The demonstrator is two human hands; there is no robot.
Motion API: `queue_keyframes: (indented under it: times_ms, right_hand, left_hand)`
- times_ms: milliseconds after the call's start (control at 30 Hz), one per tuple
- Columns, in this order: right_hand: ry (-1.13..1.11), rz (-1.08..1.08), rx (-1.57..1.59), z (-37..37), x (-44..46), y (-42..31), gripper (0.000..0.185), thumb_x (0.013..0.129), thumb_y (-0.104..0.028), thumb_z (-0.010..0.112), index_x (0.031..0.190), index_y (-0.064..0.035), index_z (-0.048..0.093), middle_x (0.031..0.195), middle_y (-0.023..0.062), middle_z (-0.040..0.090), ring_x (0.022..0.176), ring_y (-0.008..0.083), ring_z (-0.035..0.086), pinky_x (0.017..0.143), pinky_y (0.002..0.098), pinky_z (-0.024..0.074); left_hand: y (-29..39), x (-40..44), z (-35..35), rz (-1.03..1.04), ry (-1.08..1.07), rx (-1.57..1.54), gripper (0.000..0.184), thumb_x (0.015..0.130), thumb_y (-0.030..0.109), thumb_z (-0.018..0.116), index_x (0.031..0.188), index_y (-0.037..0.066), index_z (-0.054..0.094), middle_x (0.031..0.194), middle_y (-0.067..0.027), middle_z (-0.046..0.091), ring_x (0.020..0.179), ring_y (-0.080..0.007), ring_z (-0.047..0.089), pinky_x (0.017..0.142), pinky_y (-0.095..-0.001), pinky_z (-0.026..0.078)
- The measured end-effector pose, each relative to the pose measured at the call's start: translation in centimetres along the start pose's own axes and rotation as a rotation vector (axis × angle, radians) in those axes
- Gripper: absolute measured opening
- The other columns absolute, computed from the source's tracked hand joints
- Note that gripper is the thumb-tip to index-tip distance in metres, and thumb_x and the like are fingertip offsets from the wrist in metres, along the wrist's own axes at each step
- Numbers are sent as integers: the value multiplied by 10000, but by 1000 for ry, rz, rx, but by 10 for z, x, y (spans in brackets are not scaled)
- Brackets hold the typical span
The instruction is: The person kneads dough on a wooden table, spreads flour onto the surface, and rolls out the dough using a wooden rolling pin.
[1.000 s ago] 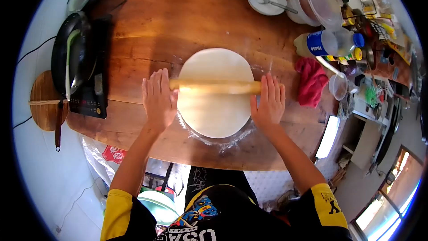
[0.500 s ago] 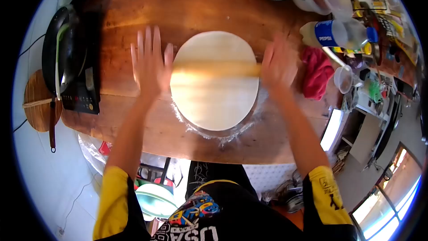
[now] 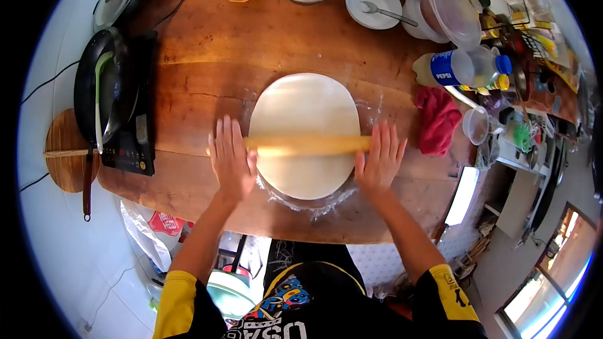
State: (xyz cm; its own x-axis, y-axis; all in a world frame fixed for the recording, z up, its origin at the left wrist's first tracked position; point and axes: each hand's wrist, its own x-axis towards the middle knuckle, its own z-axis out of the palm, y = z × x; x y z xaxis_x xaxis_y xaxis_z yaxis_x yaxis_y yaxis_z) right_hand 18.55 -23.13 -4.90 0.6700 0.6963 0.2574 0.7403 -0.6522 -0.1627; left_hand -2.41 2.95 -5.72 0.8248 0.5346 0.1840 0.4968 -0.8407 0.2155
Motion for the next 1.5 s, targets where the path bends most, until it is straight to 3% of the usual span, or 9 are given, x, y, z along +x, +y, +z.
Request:
queue_keyframes:
  times_ms: [200, 300, 433, 533, 767, 900, 967, 1133, 1500]
  right_hand:
    - [-75, 277, 268, 27, 186, 8, 529, 944, -294, 557, 1382, 2, 546, 1394, 215, 562, 1307, 394, 519, 1130, 532, 364]
    - [98, -152, 66, 19, 125, 6, 526, 951, -292, 555, 1386, 1, 534, 1384, 216, 565, 1292, 403, 524, 1112, 525, 382]
    - [1, 14, 27, 25, 158, -4, 530, 948, -292, 567, 1387, -2, 515, 1348, 203, 589, 1221, 386, 563, 1053, 529, 421]
    - [-231, 228, 64, 25, 197, 1, 475, 934, -307, 581, 1311, -17, 562, 1258, 182, 629, 1135, 368, 590, 968, 531, 446]
    - [-76, 83, -60, 40, 224, -3, 276, 917, -281, 606, 1089, -73, 662, 1083, 121, 645, 959, 342, 603, 833, 497, 460]
    - [-335, 244, 24, 24, 193, -17, 323, 905, -306, 603, 1102, -59, 667, 1183, 124, 638, 1034, 336, 598, 907, 509, 445]
    - [-71, 57, 104, 17, 97, -23, 362, 922, -264, 566, 1188, -32, 644, 1265, 158, 616, 1129, 366, 582, 990, 513, 428]
    - [-190, 118, 103, -19, 59, -42, 489, 917, -266, 557, 1327, 0, 564, 1369, 182, 568, 1285, 384, 515, 1133, 517, 331]
    - [-130, 24, 51, -14, 43, -11, 521, 923, -261, 569, 1359, 24, 552, 1414, 194, 557, 1310, 390, 511, 1085, 555, 384]
  left_hand:
    - [-23, 157, 21, -208, 97, 5, 551, 1075, 335, 323, 1526, 23, 379, 1570, -231, 375, 1481, -431, 282, 1225, -552, 163]
    - [-5, 85, 4, -106, 48, 48, 436, 1030, 320, 437, 1320, 23, 569, 1345, -216, 551, 1295, -388, 467, 1090, -515, 328]
    - [-2, 162, 3, -119, 4, 67, 283, 961, 297, 535, 1014, 40, 644, 1007, -154, 602, 971, -331, 556, 836, -499, 417]
    - [0, 171, 18, -135, 32, -15, 225, 940, 265, 550, 958, 52, 621, 960, -155, 588, 929, -355, 550, 816, -514, 413]
    - [-11, 205, 32, -137, -83, 125, 285, 981, 281, 531, 839, 52, 622, 917, -153, 603, 905, -342, 555, 797, -488, 422]
    - [2, 184, 12, -117, -33, 75, 272, 983, 299, 544, 990, 42, 636, 985, -169, 614, 965, -358, 571, 833, -481, 432]
    - [5, 105, -2, -58, -149, -36, 368, 895, 326, 606, 1118, 33, 602, 1111, -231, 544, 1077, -415, 501, 945, -547, 366]
    - [18, 66, -21, -80, -201, -1, 443, 902, 341, 599, 1221, 36, 558, 1197, -202, 490, 1119, -418, 430, 1019, -589, 304]
    - [16, 47, -20, -85, -235, 69, 555, 989, 320, 473, 1472, 47, 471, 1565, -207, 394, 1485, -425, 281, 1208, -588, 184]
